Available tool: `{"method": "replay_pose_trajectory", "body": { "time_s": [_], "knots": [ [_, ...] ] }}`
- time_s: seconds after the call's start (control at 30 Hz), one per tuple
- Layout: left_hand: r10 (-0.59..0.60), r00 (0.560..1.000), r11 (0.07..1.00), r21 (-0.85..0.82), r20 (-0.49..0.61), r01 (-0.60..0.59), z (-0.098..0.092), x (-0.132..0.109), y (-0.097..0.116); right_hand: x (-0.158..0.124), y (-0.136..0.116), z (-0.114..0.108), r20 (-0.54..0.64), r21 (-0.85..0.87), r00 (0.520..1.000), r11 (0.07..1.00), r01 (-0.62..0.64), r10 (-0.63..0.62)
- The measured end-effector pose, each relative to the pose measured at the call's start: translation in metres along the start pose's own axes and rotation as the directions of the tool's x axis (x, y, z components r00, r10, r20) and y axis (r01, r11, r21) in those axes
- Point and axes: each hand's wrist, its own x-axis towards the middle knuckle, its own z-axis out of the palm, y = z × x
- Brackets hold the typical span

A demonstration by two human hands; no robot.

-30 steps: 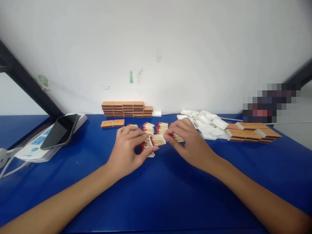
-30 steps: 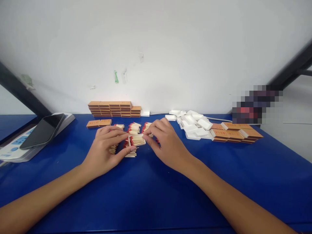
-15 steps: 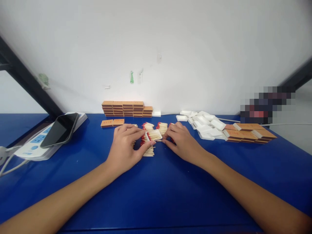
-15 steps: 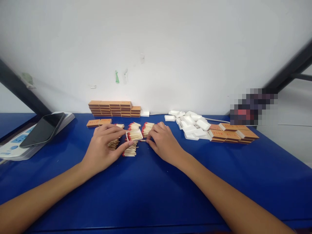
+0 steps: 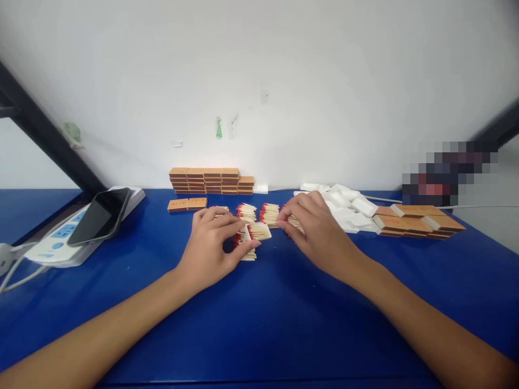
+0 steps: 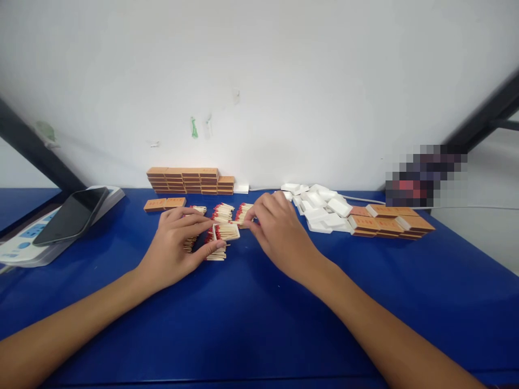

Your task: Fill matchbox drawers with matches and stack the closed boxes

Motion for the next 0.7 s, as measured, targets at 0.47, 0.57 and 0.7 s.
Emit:
{"method": "replay_pose_trajectory", "body": {
  "time_s": [0.47,0.57,0.7],
  "knots": [
    [0.002,0.999,1.000,-0.014,-0.052,-0.002,-0.003,0.001,0.005,-0.002,0.005,0.006,-0.051,0.080,0.999,0.997,-0.008,0.012],
    [-0.048,0.995,0.999,0.009,-0.085,0.049,-0.004,0.002,0.002,-0.005,0.018,0.011,0.036,0.028,0.999,1.000,-0.009,0.008],
    [-0.053,0.994,0.998,0.014,-0.100,0.055,-0.004,0.003,0.001,-0.008,0.027,0.021,0.164,0.001,0.986,1.000,0.010,-0.010]
  ]
}}
